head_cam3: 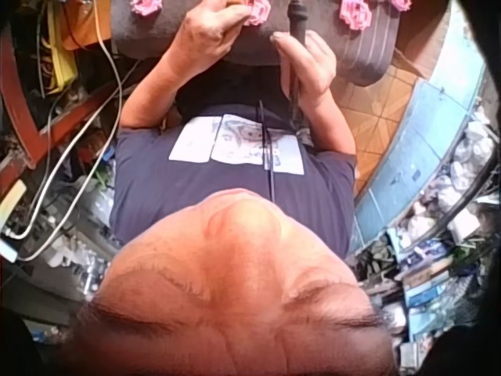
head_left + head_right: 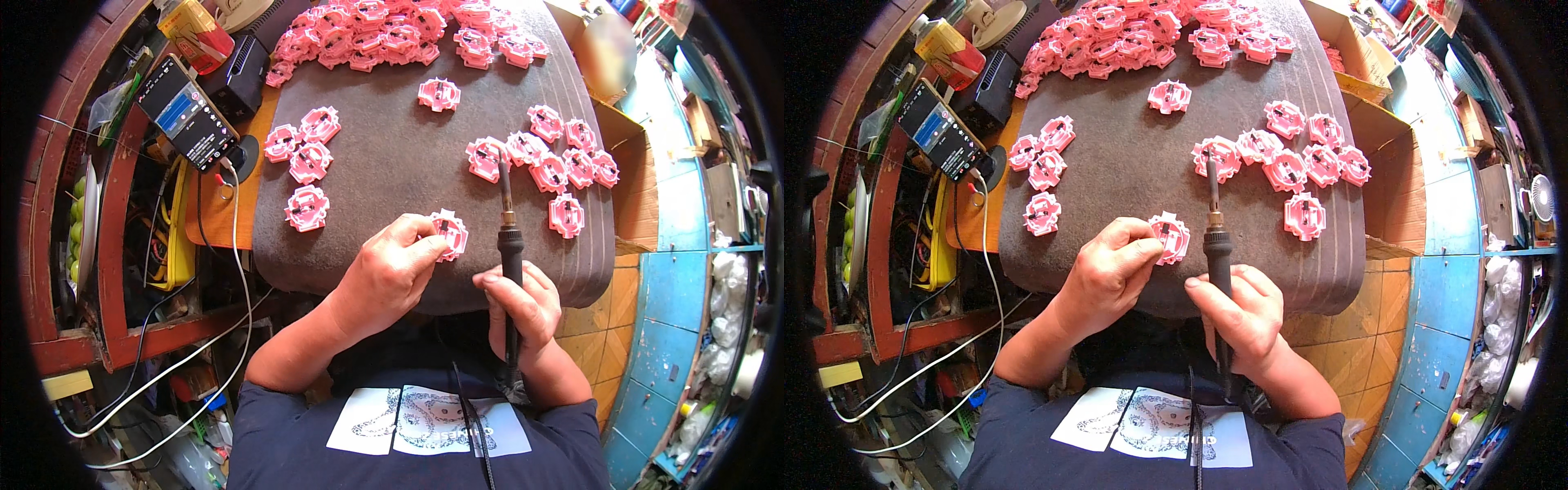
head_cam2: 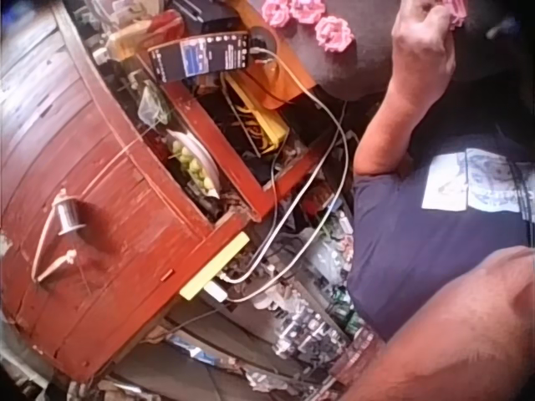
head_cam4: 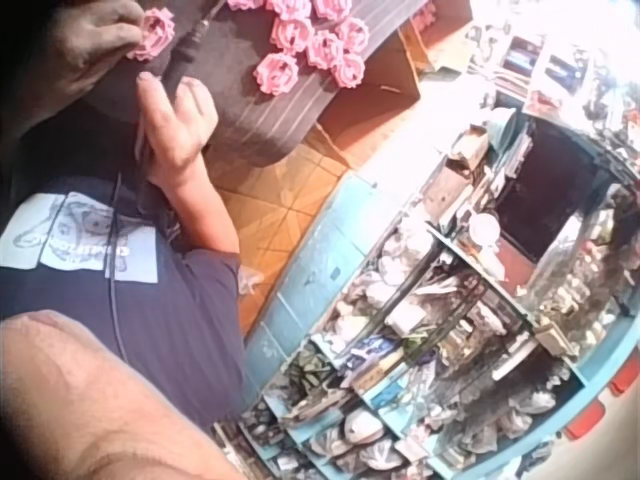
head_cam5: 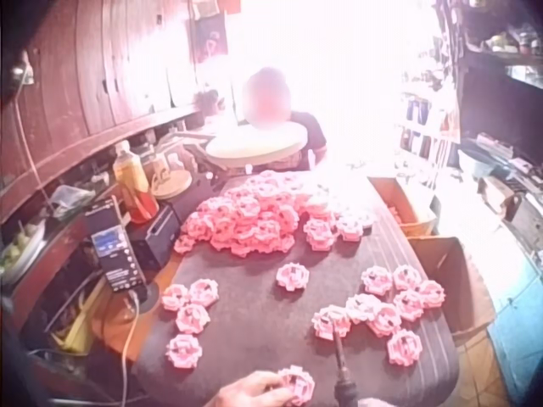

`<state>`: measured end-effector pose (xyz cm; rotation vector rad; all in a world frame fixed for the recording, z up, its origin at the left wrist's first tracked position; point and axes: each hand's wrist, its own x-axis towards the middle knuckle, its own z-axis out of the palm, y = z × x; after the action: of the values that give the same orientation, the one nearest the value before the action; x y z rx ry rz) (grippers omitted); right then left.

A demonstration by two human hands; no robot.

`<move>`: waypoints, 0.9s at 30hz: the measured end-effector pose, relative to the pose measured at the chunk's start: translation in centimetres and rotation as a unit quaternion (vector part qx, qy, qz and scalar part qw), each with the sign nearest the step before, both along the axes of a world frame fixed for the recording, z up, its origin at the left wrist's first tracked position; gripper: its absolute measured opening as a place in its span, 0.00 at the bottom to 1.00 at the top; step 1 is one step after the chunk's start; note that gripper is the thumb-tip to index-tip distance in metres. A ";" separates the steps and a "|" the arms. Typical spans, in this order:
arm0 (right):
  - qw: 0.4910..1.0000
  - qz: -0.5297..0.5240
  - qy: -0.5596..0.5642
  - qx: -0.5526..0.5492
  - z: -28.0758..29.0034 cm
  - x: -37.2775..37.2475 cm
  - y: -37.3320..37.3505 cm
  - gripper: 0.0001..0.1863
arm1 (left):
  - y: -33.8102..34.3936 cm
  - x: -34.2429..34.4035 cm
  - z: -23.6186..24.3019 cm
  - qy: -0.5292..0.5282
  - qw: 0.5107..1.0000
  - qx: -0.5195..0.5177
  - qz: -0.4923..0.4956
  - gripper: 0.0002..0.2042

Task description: The person uses a soldering iron to attach small components to pink plastic parts on a workbench. They handle each part one at a time, applying heat to specific points and placing finished pieces aside.

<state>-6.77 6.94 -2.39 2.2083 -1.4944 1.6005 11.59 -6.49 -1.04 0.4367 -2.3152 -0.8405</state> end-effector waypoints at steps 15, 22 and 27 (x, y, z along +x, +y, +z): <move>0.995 -0.064 0.026 0.070 0.3 2.0 -3.2 0.31 | -0.1 0.1 -0.5 0.011 1.000 0.023 -0.008 0.14; 0.994 -0.067 0.033 0.086 -0.3 2.7 -3.8 0.31 | -0.4 2.3 -0.1 0.072 0.997 0.029 0.028 0.13; 0.987 -0.096 0.074 0.105 0.1 2.8 -4.4 0.31 | -2.1 6.9 -0.4 0.014 0.947 -0.133 0.293 0.14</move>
<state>-3.95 2.49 -2.31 2.1466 -1.8394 1.2468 18.48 -8.60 -1.46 0.9193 -2.0524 -0.2379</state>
